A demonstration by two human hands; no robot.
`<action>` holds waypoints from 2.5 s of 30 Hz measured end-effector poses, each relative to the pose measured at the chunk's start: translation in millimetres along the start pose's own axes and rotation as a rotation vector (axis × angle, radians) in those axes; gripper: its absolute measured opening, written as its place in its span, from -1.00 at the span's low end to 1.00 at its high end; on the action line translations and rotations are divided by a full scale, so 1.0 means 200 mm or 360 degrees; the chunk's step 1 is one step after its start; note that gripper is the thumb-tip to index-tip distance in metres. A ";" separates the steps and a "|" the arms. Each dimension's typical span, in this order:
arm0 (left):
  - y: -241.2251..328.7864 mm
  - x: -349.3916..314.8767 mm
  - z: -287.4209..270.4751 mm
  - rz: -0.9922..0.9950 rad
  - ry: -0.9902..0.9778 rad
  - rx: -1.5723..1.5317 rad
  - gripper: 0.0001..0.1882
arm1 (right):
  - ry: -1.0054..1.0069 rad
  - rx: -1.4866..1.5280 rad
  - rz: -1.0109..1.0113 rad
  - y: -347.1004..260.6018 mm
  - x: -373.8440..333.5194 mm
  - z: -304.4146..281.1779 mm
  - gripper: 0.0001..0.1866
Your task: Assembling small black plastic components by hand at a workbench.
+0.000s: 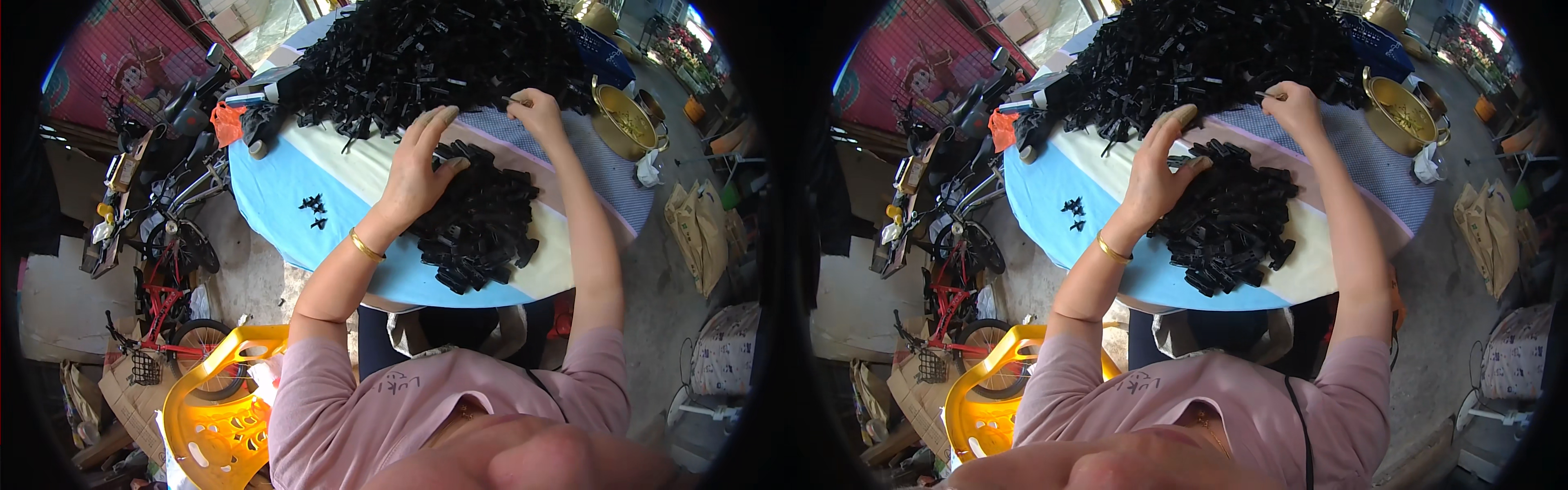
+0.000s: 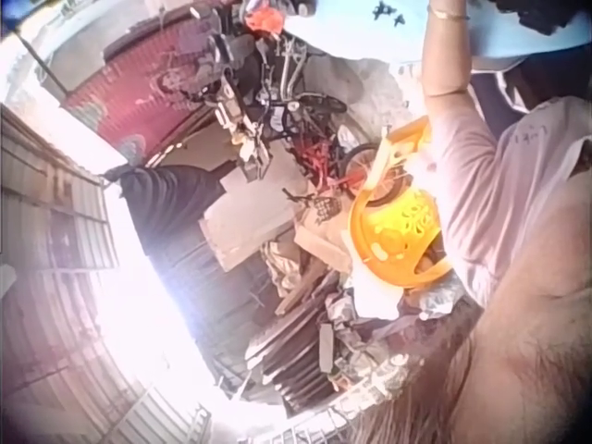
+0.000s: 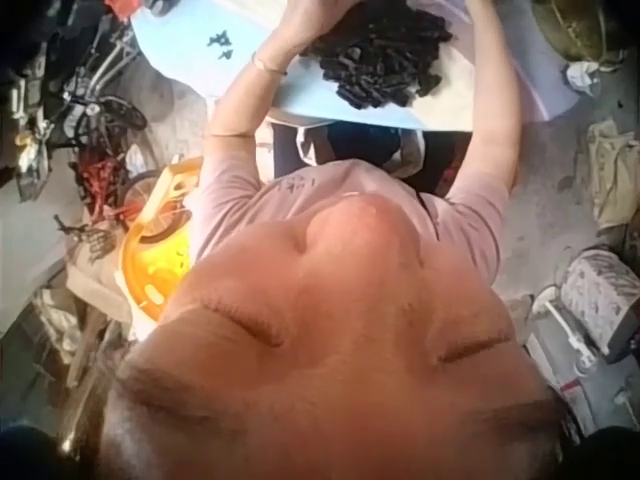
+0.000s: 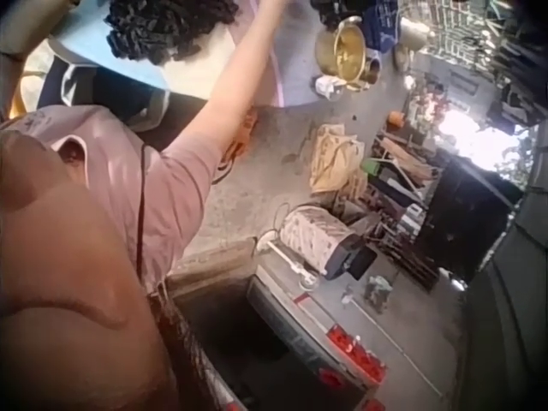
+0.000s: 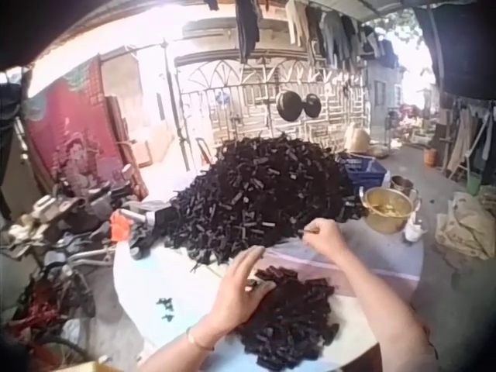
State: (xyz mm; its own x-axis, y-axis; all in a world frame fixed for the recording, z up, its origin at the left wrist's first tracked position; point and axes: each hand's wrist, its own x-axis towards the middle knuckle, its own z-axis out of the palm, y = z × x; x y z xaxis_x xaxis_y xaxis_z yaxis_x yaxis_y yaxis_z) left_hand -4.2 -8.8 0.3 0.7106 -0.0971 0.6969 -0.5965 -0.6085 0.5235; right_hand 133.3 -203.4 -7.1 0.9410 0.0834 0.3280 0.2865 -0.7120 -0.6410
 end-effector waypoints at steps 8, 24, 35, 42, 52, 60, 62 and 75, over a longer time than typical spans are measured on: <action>0.01 0.00 0.01 0.0043 0.0036 -0.0121 -0.09 | -0.0731 0.0953 -0.0397 -0.36 -0.35 -0.04 -0.87; -0.02 -0.01 0.00 -0.0422 -0.0123 -0.1360 -0.56 | -0.1016 0.1480 -0.0112 -0.35 -0.37 -0.07 -0.83; 0.00 -0.02 -0.01 -0.0403 -0.0099 -0.1371 -0.72 | -0.0751 0.1035 -0.0650 -0.35 -0.39 -0.05 -0.86; 0.00 -0.05 0.02 -0.0137 0.0037 -0.0938 -0.76 | -0.0839 0.1168 -0.0309 -0.40 -0.43 -0.06 -0.86; 0.00 -0.03 0.04 -0.0254 0.0186 -0.0468 -0.38 | -0.0293 0.0752 -0.0892 -0.42 -0.42 -0.10 -0.82; 0.07 -0.01 -0.04 0.0083 0.0069 0.0023 -0.29 | -0.0155 0.0784 -0.0823 -0.35 -0.38 -0.10 -0.83; 0.05 -0.01 -0.08 -0.0384 -0.0010 -0.0838 -0.34 | -0.0447 0.1234 -0.0397 -0.31 -0.33 -0.14 -0.83; -0.08 0.00 -0.09 -0.0912 -0.1024 -0.2540 -0.70 | -0.1298 0.1464 -0.0574 -0.30 -0.32 -0.19 -0.75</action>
State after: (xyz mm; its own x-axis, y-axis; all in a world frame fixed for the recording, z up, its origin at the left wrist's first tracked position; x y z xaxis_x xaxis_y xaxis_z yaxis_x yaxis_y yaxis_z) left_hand -1.2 14.9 0.6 0.7208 -0.6618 0.2059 0.2767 0.5472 0.7900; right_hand 49.5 -192.0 35.9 0.5280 0.8039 0.2736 0.2584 0.1549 -0.9536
